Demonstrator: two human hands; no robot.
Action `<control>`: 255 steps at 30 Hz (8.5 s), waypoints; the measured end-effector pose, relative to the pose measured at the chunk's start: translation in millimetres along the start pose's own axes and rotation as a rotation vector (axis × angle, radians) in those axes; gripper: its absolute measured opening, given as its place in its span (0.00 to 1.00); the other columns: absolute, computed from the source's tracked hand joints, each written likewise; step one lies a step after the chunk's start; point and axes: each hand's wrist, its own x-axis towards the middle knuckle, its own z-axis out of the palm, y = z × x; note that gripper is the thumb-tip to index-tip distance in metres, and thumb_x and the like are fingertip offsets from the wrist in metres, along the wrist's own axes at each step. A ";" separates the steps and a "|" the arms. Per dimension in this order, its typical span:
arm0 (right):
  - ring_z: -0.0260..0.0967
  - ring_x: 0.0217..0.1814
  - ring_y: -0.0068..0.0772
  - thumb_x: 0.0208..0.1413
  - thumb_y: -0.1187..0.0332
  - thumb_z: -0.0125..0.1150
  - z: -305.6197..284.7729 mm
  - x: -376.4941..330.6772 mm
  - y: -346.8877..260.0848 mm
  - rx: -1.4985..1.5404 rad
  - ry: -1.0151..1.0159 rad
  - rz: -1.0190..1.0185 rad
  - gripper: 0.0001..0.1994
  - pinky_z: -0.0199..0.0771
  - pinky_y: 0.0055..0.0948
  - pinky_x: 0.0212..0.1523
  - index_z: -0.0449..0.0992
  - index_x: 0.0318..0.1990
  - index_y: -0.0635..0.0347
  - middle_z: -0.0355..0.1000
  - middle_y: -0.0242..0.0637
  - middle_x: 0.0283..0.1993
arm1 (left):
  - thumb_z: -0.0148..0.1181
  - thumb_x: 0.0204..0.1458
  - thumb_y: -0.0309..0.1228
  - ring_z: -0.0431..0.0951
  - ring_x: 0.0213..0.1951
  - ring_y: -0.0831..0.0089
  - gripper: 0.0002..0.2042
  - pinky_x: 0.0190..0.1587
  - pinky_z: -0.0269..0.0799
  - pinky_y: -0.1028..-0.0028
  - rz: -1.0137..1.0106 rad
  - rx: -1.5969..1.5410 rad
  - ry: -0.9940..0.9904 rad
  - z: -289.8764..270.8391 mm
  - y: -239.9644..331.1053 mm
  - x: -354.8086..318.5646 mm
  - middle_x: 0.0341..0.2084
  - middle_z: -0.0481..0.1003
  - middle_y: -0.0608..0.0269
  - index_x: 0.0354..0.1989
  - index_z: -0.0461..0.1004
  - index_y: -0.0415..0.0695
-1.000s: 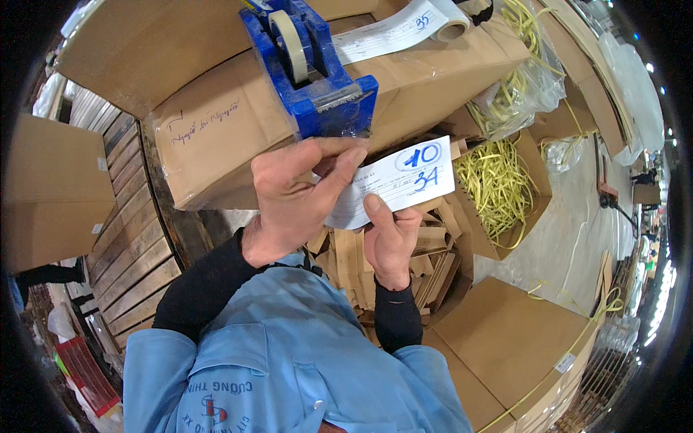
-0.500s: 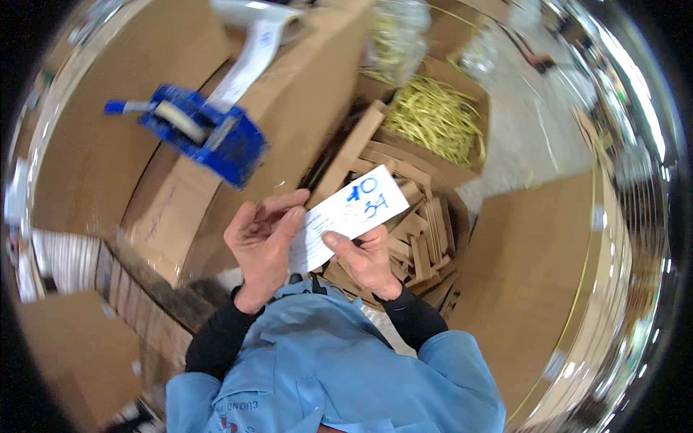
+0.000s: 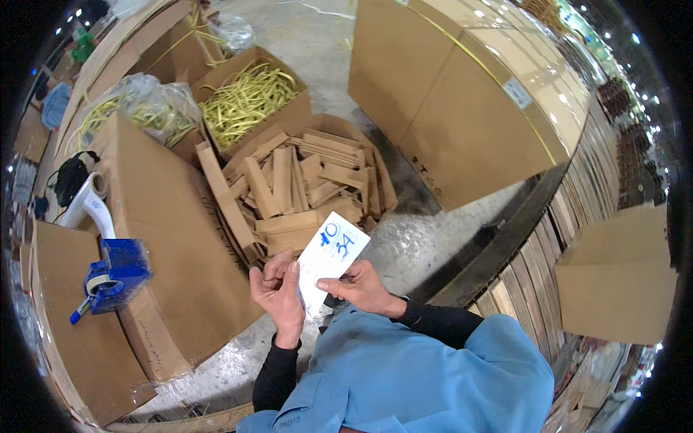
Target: The person wraps yellow strapping bands around a large cardboard box, ties knots, and secures the package. They then write on a label and attach it to the box.
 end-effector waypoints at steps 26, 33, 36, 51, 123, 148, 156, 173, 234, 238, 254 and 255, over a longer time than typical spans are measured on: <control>0.76 0.42 0.25 0.54 0.73 0.69 -431.9 -79.3 -141.8 -0.429 0.439 -0.324 0.10 0.72 0.28 0.45 0.83 0.42 0.68 0.82 0.37 0.39 | 0.66 0.56 0.22 0.81 0.43 0.74 0.04 0.47 0.76 0.72 -0.027 -0.031 -0.246 448.6 -134.1 -37.7 0.40 0.83 0.56 0.37 0.79 0.36; 0.72 0.42 0.22 0.55 0.76 0.67 -470.5 -43.3 -163.8 -0.265 0.473 -0.221 0.09 0.71 0.26 0.45 0.81 0.43 0.72 0.80 0.36 0.39 | 0.68 0.56 0.23 0.80 0.44 0.79 0.13 0.45 0.77 0.74 -0.031 -0.046 -0.217 497.2 -164.3 0.1 0.41 0.83 0.53 0.27 0.66 0.42; 0.72 0.41 0.22 0.55 0.77 0.66 -487.4 -5.0 -184.2 -0.343 0.353 -0.229 0.09 0.71 0.26 0.45 0.81 0.42 0.72 0.80 0.35 0.39 | 0.68 0.55 0.22 0.80 0.42 0.79 0.12 0.44 0.77 0.75 -0.055 -0.035 -0.156 505.1 -181.9 31.6 0.40 0.84 0.52 0.28 0.67 0.42; 0.79 0.41 0.27 0.55 0.74 0.66 -553.4 311.2 -289.6 -0.720 -0.056 -0.268 0.08 0.76 0.28 0.43 0.84 0.41 0.66 0.83 0.40 0.38 | 0.67 0.54 0.16 0.82 0.41 0.76 0.19 0.44 0.79 0.75 -0.153 -0.237 0.063 536.3 -237.0 301.1 0.34 0.83 0.51 0.28 0.58 0.46; 0.69 0.60 0.40 0.52 0.68 0.69 -751.4 1126.4 -532.2 -0.367 2.197 -0.504 0.27 0.66 0.38 0.63 0.71 0.60 0.67 0.74 0.45 0.55 | 0.72 0.44 0.24 0.79 0.44 0.67 0.09 0.54 0.67 0.61 1.049 -0.329 -2.124 1197.8 -445.5 1278.6 0.33 0.81 0.68 0.34 0.82 0.48; 0.73 0.53 0.55 0.53 0.66 0.68 -990.3 1134.6 -662.9 -0.427 2.682 0.495 0.23 0.72 0.44 0.55 0.74 0.56 0.66 0.77 0.53 0.50 | 0.67 0.41 0.25 0.77 0.45 0.70 0.07 0.54 0.69 0.63 1.002 -1.322 -2.306 1411.5 -527.0 1115.9 0.36 0.79 0.71 0.27 0.75 0.49; 0.75 0.44 0.50 0.48 0.70 0.70 -1013.7 1146.5 -654.0 -0.476 2.819 0.643 0.17 0.72 0.45 0.45 0.75 0.45 0.61 0.78 0.43 0.38 | 0.68 0.44 0.22 0.82 0.35 0.61 0.06 0.42 0.76 0.63 0.779 -1.232 -2.603 1415.1 -529.0 1116.0 0.33 0.81 0.62 0.29 0.76 0.44; 0.71 0.40 0.44 0.45 0.68 0.70 -1020.4 1159.3 -656.4 -0.705 2.844 0.653 0.10 0.65 0.44 0.42 0.78 0.36 0.55 0.72 0.36 0.33 | 0.68 0.49 0.23 0.83 0.32 0.70 0.11 0.35 0.77 0.71 0.360 -0.306 -3.242 1432.3 -505.2 1108.0 0.30 0.83 0.52 0.40 0.78 0.32; 0.74 0.44 0.27 0.57 0.76 0.66 -880.2 1161.1 -627.0 -0.381 3.291 0.398 0.07 0.72 0.27 0.50 0.80 0.42 0.67 0.78 0.35 0.39 | 0.69 0.49 0.27 0.81 0.44 0.59 0.15 0.51 0.72 0.63 0.519 0.048 -2.442 1470.6 -683.2 1289.4 0.40 0.82 0.52 0.46 0.78 0.36; 0.74 0.43 0.27 0.57 0.75 0.65 -885.0 1177.5 -611.7 -0.448 3.234 0.301 0.07 0.72 0.28 0.50 0.80 0.42 0.66 0.78 0.35 0.39 | 0.69 0.50 0.32 0.83 0.45 0.59 0.21 0.50 0.74 0.64 0.339 0.742 -2.516 1409.0 -797.0 1407.4 0.37 0.82 0.46 0.50 0.76 0.32; 0.76 0.48 0.46 0.57 0.68 0.66 -1022.4 1280.1 -633.3 -0.343 2.443 -0.130 0.10 0.75 0.37 0.49 0.80 0.44 0.60 0.78 0.43 0.46 | 0.71 0.46 0.36 0.73 0.59 0.42 0.39 0.62 0.67 0.56 0.134 1.386 -2.106 1294.8 -900.3 1655.8 0.53 0.72 0.24 0.59 0.64 0.17; 0.76 0.48 0.45 0.57 0.68 0.65 -1031.2 1273.0 -640.2 -0.339 2.459 -0.128 0.10 0.75 0.37 0.49 0.80 0.44 0.60 0.78 0.42 0.45 | 0.70 0.47 0.31 0.80 0.48 0.51 0.38 0.50 0.76 0.61 -0.131 1.325 -2.014 1306.6 -906.2 1635.2 0.47 0.77 0.31 0.63 0.60 0.19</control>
